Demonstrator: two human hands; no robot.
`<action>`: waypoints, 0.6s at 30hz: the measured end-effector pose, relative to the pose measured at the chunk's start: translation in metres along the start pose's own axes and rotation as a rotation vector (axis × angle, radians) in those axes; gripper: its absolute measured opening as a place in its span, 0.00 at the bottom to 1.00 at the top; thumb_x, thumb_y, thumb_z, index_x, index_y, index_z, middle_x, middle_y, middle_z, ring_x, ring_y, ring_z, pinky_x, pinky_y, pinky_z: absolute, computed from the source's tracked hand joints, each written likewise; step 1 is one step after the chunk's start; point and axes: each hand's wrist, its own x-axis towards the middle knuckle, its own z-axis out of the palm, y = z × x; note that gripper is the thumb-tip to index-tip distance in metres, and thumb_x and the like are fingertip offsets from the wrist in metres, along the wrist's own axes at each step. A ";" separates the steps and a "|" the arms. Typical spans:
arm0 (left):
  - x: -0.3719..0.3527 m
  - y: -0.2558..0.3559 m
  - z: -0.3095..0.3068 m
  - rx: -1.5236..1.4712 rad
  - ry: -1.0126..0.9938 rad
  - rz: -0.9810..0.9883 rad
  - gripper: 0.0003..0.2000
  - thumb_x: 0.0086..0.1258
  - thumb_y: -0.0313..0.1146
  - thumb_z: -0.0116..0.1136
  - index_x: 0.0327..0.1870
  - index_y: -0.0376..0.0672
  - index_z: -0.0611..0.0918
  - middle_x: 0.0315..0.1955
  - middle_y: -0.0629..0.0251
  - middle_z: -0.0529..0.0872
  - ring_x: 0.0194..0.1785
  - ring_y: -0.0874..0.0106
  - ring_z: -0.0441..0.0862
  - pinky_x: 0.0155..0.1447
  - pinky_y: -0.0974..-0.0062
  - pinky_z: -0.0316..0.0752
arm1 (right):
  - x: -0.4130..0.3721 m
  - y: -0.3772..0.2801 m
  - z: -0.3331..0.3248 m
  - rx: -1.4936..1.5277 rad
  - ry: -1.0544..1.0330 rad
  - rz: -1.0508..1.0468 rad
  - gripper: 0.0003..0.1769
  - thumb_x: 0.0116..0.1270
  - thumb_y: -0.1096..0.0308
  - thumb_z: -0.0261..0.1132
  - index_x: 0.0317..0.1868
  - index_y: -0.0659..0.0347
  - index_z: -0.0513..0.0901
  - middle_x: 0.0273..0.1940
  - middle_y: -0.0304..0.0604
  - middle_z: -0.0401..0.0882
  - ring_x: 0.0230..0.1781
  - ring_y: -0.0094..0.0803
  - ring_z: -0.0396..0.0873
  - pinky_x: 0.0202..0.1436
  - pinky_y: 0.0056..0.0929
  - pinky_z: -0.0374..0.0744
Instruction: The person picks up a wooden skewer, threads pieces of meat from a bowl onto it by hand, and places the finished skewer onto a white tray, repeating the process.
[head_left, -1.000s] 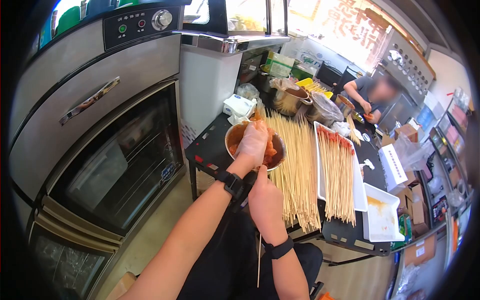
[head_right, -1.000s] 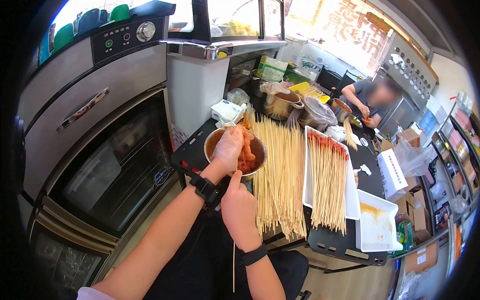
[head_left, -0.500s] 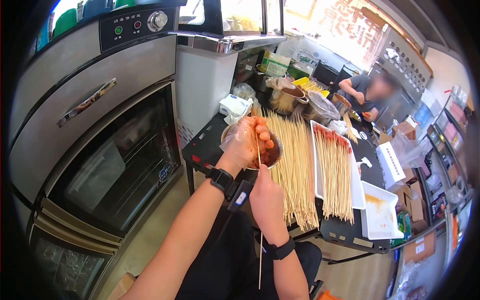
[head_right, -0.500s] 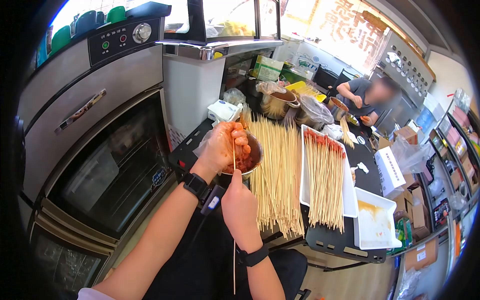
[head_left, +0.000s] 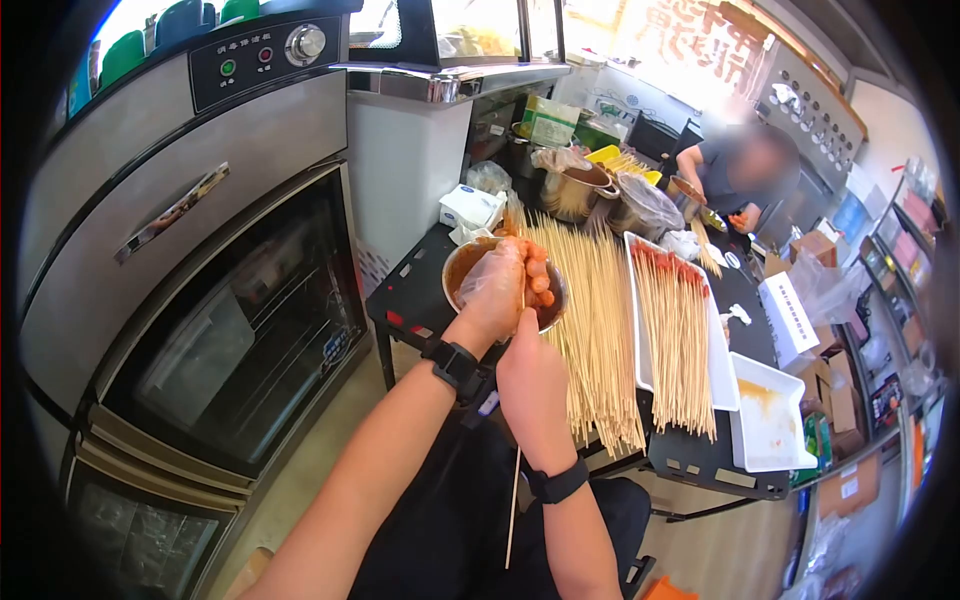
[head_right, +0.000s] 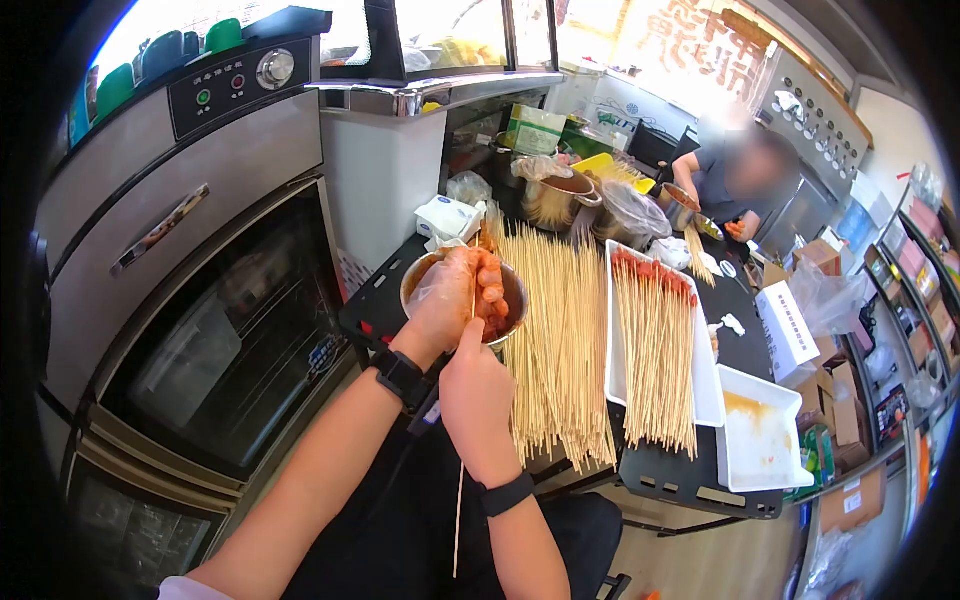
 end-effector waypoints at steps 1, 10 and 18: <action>-0.001 -0.001 0.003 0.038 -0.033 0.033 0.12 0.70 0.42 0.38 0.29 0.46 0.69 0.19 0.72 0.69 0.21 0.76 0.66 0.29 0.74 0.68 | 0.004 -0.002 0.001 0.003 0.000 0.007 0.19 0.59 0.76 0.52 0.52 0.72 0.68 0.23 0.53 0.77 0.22 0.49 0.77 0.24 0.42 0.75; 0.002 0.001 0.003 0.230 0.268 0.007 0.21 0.63 0.55 0.46 0.36 0.44 0.75 0.28 0.65 0.81 0.28 0.70 0.78 0.35 0.71 0.73 | 0.017 0.047 -0.020 0.244 0.070 0.199 0.21 0.64 0.69 0.49 0.55 0.72 0.67 0.34 0.64 0.76 0.35 0.56 0.76 0.38 0.47 0.74; 0.007 0.001 0.002 0.283 0.298 -0.015 0.21 0.64 0.55 0.45 0.36 0.44 0.76 0.26 0.69 0.80 0.28 0.73 0.75 0.37 0.73 0.71 | 0.063 0.196 -0.053 -0.009 0.009 0.234 0.23 0.61 0.73 0.48 0.57 0.73 0.66 0.41 0.65 0.73 0.41 0.57 0.73 0.47 0.45 0.72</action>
